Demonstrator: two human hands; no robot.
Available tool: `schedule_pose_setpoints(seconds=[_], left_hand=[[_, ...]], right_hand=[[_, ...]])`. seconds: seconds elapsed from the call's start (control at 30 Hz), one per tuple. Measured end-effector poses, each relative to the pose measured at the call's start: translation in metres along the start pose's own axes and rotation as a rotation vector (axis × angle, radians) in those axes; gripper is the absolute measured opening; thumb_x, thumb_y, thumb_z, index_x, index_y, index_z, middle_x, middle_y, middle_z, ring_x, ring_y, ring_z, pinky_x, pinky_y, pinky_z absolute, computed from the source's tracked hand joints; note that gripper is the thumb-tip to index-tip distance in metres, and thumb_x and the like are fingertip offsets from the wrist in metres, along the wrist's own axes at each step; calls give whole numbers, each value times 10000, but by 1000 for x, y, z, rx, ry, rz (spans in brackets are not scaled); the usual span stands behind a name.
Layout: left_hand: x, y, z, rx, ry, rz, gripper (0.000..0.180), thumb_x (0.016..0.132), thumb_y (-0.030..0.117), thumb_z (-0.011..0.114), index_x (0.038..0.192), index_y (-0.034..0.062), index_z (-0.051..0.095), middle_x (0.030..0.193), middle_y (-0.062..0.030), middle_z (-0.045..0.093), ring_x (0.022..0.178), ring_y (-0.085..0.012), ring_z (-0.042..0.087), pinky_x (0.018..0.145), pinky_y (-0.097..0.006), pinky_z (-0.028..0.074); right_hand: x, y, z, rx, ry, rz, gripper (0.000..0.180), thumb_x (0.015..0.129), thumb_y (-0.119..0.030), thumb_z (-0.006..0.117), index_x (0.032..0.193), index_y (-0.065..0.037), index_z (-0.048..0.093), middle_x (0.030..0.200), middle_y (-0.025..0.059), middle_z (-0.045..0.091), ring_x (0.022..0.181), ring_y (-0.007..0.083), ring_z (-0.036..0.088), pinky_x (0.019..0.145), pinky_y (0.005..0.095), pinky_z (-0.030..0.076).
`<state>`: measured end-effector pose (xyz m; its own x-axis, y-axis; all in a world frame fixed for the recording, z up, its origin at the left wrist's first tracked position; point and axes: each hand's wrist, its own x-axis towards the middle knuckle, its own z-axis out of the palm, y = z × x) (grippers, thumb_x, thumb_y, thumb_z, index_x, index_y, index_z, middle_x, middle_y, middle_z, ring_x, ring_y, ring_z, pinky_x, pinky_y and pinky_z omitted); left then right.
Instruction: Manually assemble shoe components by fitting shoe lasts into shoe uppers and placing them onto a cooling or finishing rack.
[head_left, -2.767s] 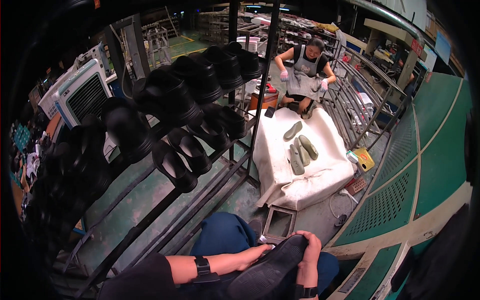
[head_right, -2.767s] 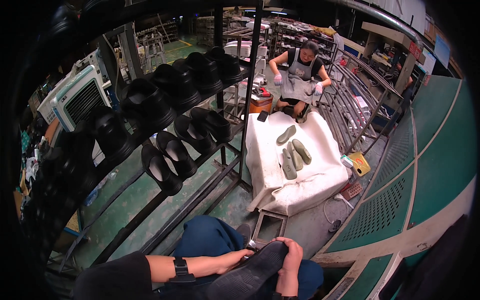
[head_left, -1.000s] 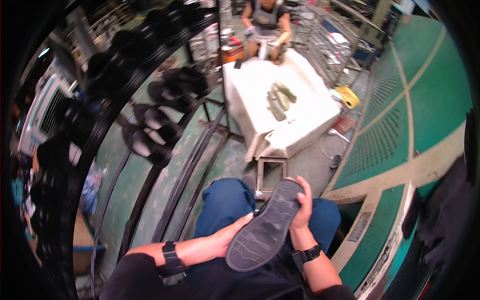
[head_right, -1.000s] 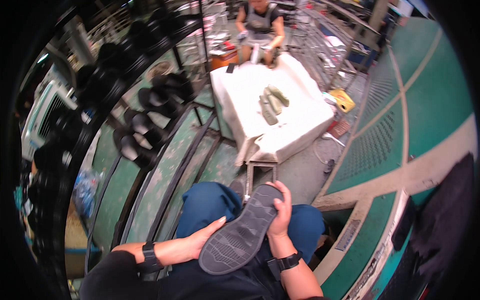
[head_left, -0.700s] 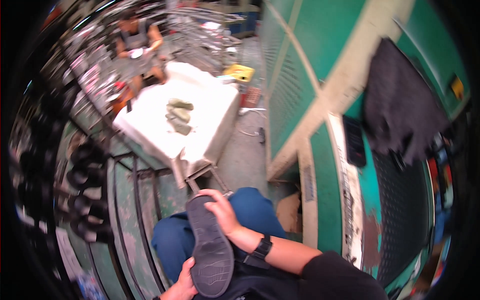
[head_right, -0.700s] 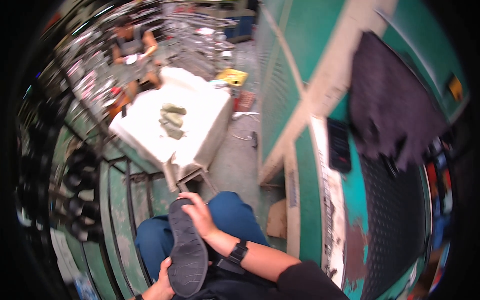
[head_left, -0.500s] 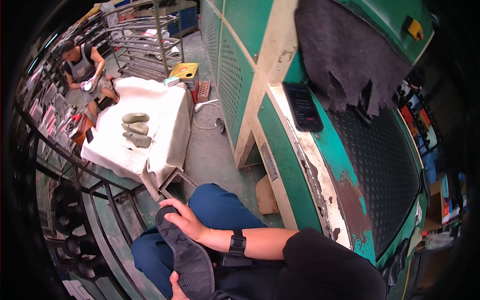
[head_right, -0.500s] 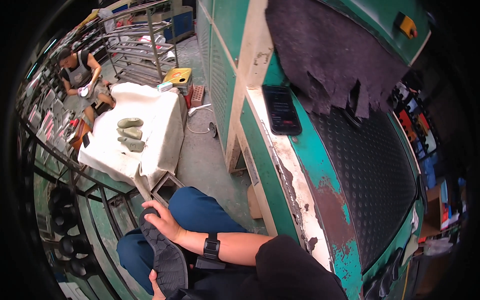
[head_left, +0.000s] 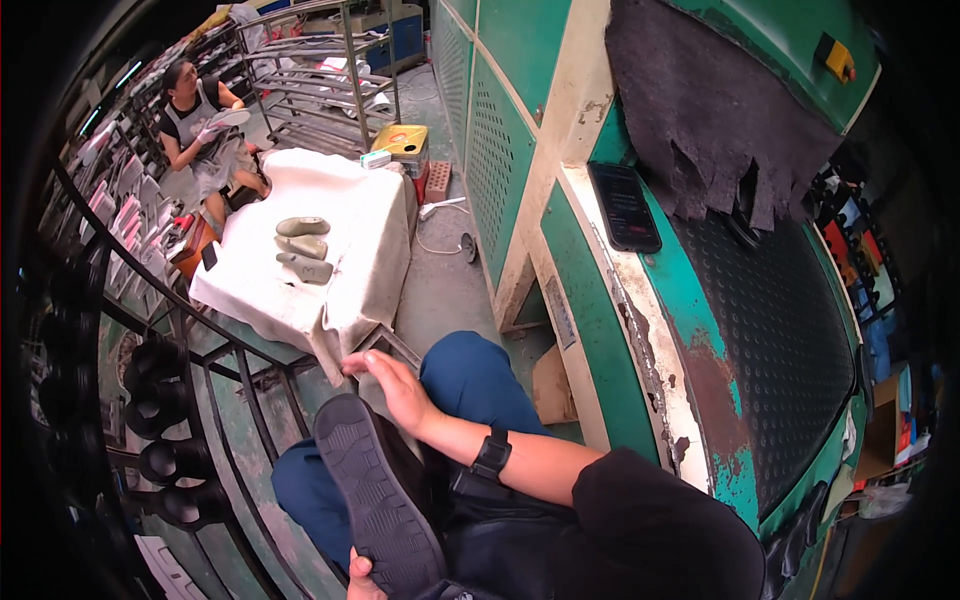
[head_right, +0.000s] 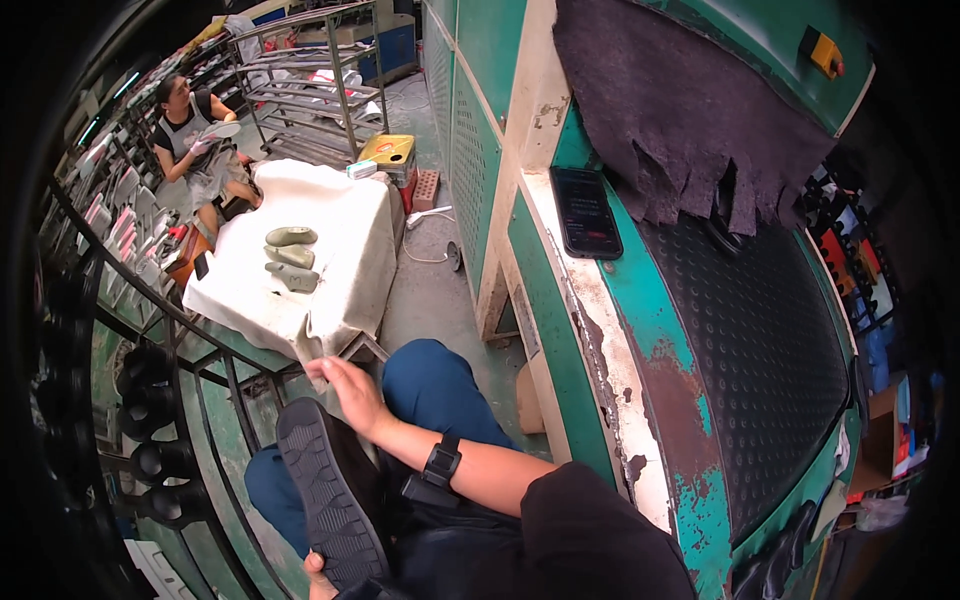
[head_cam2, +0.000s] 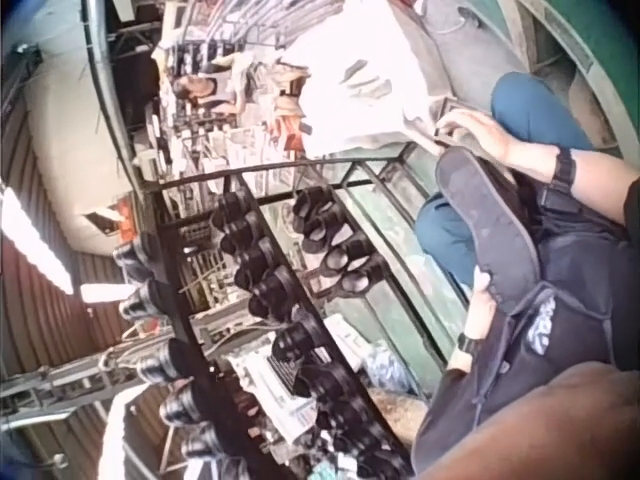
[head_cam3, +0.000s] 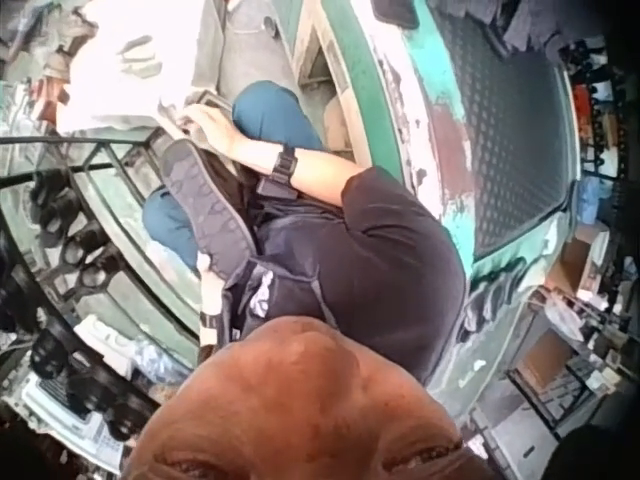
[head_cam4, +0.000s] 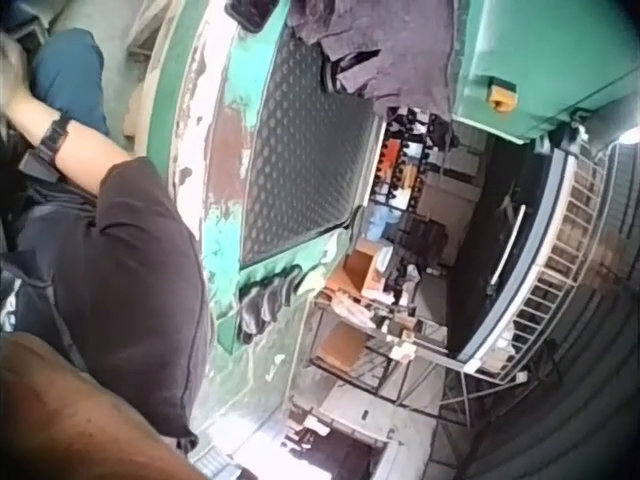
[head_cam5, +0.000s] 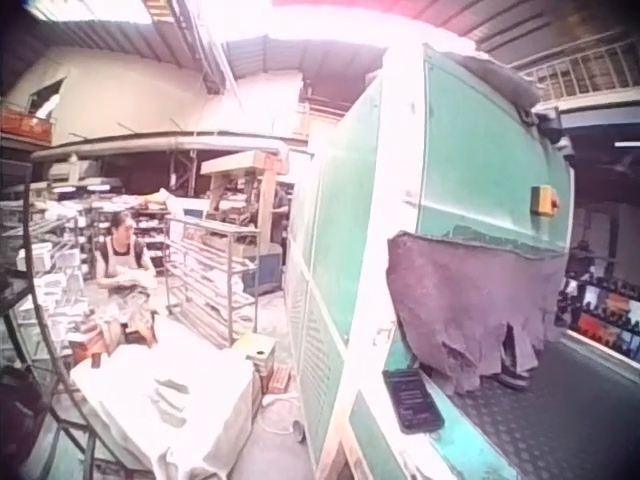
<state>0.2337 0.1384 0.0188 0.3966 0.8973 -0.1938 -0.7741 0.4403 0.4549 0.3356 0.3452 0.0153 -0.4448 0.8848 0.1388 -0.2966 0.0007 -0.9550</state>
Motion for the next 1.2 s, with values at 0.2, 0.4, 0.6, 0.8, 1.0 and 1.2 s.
schedule_pose_setpoints(seconds=[0.2, 0.4, 0.6, 0.8, 1.0, 1.2], left_hand=[[-25, 6, 28, 80, 15, 217, 931, 710, 413, 714, 1462, -10, 363, 1414, -236, 493, 1268, -422, 514, 1098, -532, 395], [-59, 33, 59, 212, 127, 524, 928, 691, 388, 730, 1451, -17, 383, 1405, -227, 508, 1259, -409, 527, 1102, -532, 387], [-51, 94, 95, 110, 95, 879, 1197, 630, 354, 877, 1547, 67, 163, 1522, -239, 289, 1181, -529, 540, 932, -661, 511], [-104, 55, 63, 139, 409, 934, 906, 644, 263, 795, 1404, -52, 414, 1339, -229, 548, 1182, -444, 576, 1088, -574, 405], [-133, 35, 61, 418, 735, 1036, 896, 627, 174, 801, 1404, -30, 405, 1309, -178, 569, 1236, -335, 555, 1068, -440, 446], [-151, 59, 67, 1751, 990, 928, 1153, 651, 283, 871, 1556, 132, 174, 1500, -264, 355, 1360, -411, 432, 1123, -518, 331]], right_hand=[[10, 76, -52, 154, -151, 565, 303, 917, -227, 607, 1142, -43, 692, 1094, 76, 701, 1004, 171, 640, 888, 305, 501], [-20, 19, -73, 772, -512, 939, 500, 922, -329, 634, 1277, 18, 576, 1176, 125, 676, 1096, 223, 652, 995, 362, 498], [-27, -28, -50, 1041, -695, 710, 632, 825, -234, 700, 1346, 52, 488, 1235, 196, 633, 1090, 287, 657, 965, 400, 532], [127, -42, 0, 807, -235, 578, 535, 879, -374, 645, 1259, -7, 557, 1120, 150, 672, 993, 285, 669, 829, 413, 569], [89, -1, 53, 668, -259, 707, 384, 992, -333, 513, 1234, -36, 483, 1178, 166, 604, 985, 336, 668, 756, 398, 564], [-17, -71, 79, 698, -972, 1108, 768, 1008, -583, 350, 1532, -31, 248, 1461, 187, 455, 1216, 352, 577, 962, 471, 517]])
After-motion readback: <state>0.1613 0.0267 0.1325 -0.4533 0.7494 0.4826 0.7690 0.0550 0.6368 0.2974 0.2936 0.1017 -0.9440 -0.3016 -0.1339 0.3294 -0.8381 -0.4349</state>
